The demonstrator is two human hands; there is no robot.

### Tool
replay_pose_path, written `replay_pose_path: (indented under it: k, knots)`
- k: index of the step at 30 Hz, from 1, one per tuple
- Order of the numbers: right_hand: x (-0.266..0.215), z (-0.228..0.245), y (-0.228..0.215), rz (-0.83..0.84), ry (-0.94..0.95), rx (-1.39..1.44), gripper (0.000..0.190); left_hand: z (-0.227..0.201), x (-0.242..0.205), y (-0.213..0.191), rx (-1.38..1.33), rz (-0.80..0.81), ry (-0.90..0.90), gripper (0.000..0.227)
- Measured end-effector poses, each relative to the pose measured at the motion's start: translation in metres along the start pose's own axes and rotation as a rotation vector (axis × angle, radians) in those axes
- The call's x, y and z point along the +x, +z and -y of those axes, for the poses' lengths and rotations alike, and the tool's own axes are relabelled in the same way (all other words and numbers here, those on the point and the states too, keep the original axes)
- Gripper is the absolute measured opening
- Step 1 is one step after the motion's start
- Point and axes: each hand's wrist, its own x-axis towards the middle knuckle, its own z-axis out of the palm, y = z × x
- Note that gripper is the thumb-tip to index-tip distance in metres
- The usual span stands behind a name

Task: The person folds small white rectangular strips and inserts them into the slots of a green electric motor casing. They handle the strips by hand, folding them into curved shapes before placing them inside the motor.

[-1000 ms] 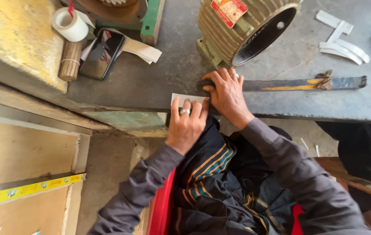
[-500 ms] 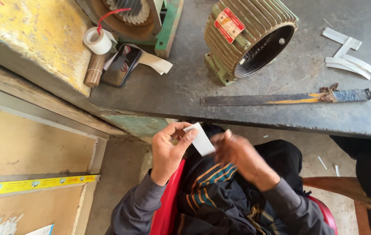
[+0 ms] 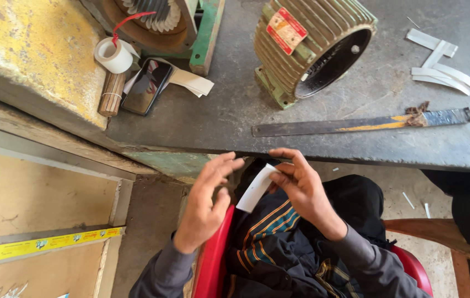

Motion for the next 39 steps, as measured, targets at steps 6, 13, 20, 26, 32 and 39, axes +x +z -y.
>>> replay_pose_path:
  k: [6, 13, 20, 26, 32, 39]
  knots:
    - [-0.008, 0.018, 0.018, -0.095, -0.468, -0.699, 0.019, 0.017, 0.001, 0.021, -0.011, -0.053, 0.103, 0.032]
    - [-0.013, 0.016, 0.03, -0.297, -0.705, -0.612, 0.017, 0.025, 0.0, 0.028, 0.222, -0.221, 0.441, 0.025]
    - [-0.011, 0.017, 0.03, -0.301, -0.638, -0.536, 0.015, 0.024, 0.001, 0.031, 0.162, -0.226, 0.386, 0.02]
    - [-0.006, 0.026, 0.03, -0.317, -0.713, -0.613, 0.012, 0.019, 0.006, 0.029, 0.281, -0.212, 0.447, 0.02]
    - [-0.003, 0.029, 0.023, -0.307, -0.769, -0.741, 0.009, 0.011, 0.014, 0.026, 0.329, -0.14, 0.468, 0.017]
    - [0.03, 0.005, 0.027, -0.238, -0.244, -0.362, 0.013, 0.043, 0.059, 0.009, 0.234, -0.004, 0.107, 0.015]
